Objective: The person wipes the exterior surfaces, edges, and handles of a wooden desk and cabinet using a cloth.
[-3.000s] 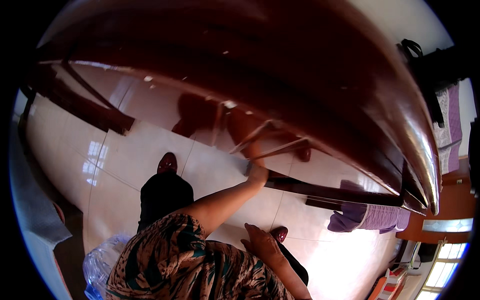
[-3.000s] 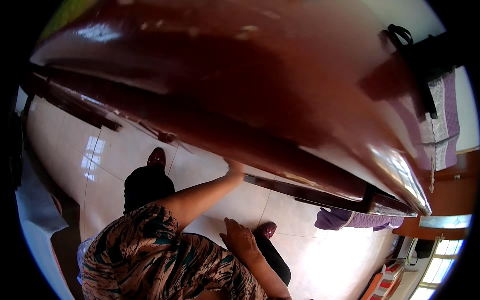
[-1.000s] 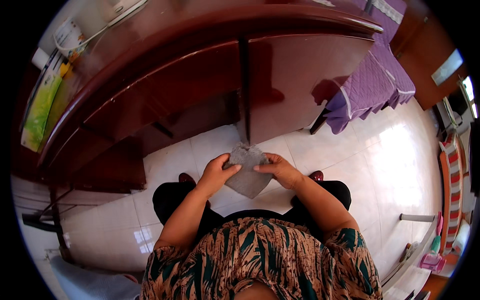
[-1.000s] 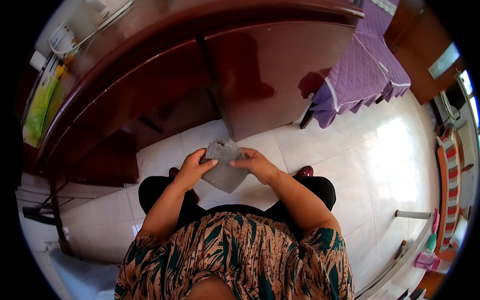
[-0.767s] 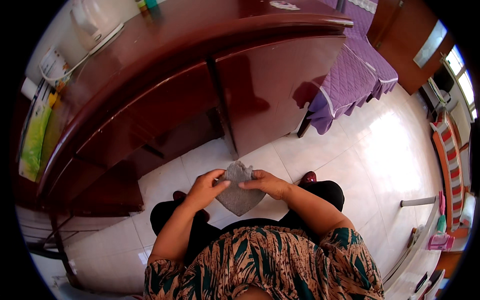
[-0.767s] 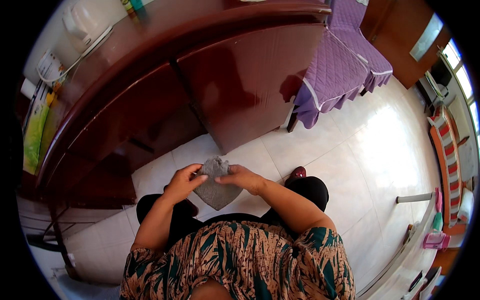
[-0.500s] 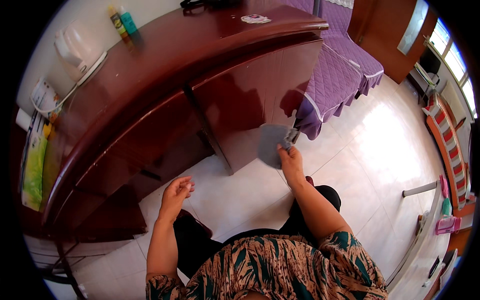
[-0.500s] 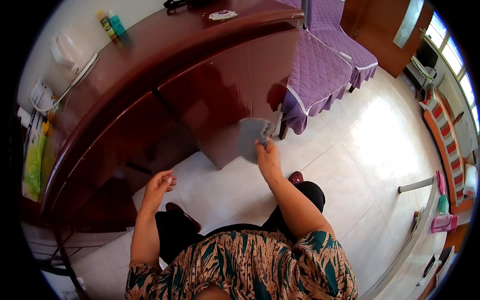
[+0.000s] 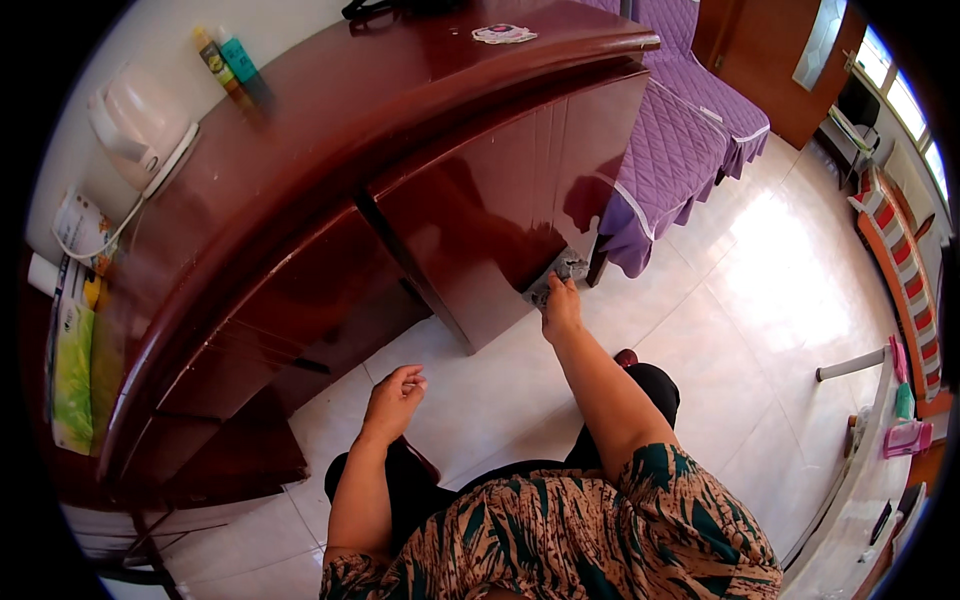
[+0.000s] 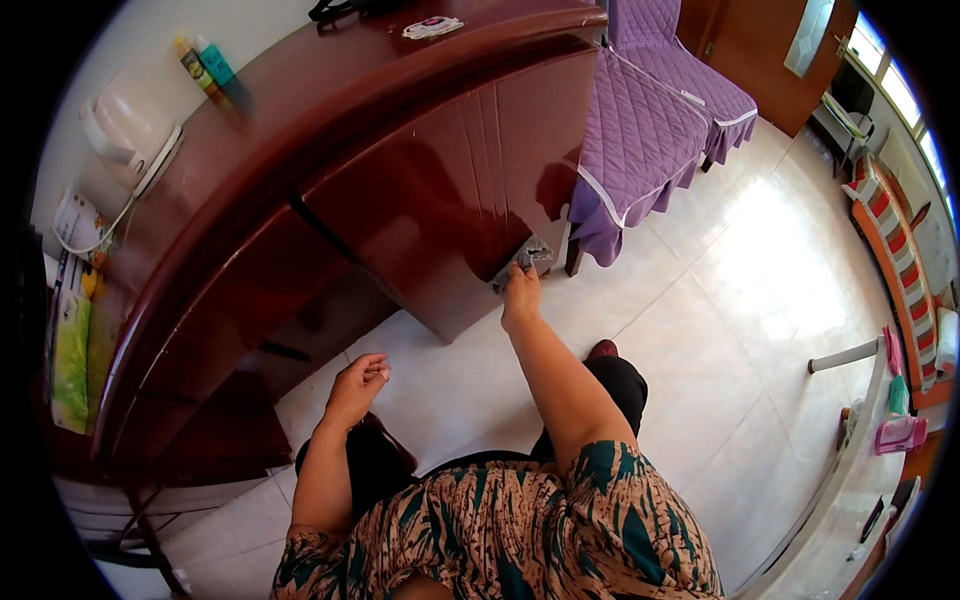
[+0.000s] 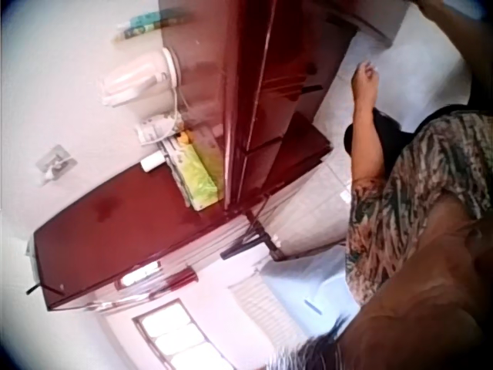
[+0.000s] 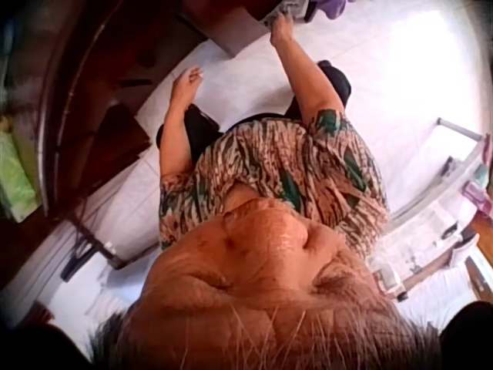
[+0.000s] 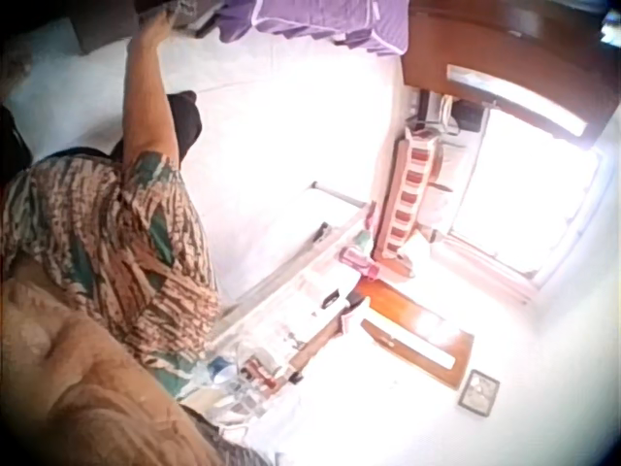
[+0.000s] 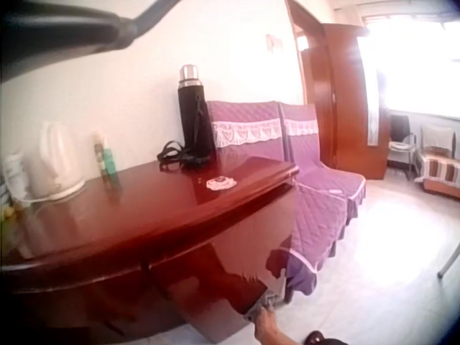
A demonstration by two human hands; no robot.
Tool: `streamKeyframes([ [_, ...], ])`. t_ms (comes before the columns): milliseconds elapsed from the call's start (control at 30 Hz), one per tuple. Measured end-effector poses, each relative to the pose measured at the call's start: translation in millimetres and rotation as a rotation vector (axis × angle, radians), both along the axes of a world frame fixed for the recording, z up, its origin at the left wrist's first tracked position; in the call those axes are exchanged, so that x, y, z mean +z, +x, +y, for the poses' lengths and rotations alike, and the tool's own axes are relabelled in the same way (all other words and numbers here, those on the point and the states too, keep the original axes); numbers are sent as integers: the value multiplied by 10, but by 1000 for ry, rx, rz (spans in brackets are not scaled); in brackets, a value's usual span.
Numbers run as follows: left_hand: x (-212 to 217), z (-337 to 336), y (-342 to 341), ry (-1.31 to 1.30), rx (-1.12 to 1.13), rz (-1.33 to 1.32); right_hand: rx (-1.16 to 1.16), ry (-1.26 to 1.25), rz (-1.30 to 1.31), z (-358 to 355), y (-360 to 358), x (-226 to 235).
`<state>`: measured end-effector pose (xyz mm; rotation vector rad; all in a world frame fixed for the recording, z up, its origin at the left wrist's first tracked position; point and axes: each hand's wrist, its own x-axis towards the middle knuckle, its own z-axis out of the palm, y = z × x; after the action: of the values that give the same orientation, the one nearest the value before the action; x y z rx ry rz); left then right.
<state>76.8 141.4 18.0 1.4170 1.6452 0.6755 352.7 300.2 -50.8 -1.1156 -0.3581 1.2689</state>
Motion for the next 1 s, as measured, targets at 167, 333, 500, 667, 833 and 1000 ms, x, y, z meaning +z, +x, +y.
streamKeyframes([
  [167,118,-56,-7,-12,-50,98,36,282,-283,-303,-231,739],
  [333,123,-76,36,19,-114,121,-73,715,-1132,-406,-162,1331],
  [500,76,-105,83,36,-149,85,-151,930,-1324,-165,-23,1851],
  [667,148,-141,82,6,-145,111,-288,795,-1109,288,100,2019],
  [833,120,-120,89,3,-162,117,-255,559,-873,450,157,1389],
  [1000,88,-19,175,-34,-209,139,-78,316,-462,484,217,404],
])
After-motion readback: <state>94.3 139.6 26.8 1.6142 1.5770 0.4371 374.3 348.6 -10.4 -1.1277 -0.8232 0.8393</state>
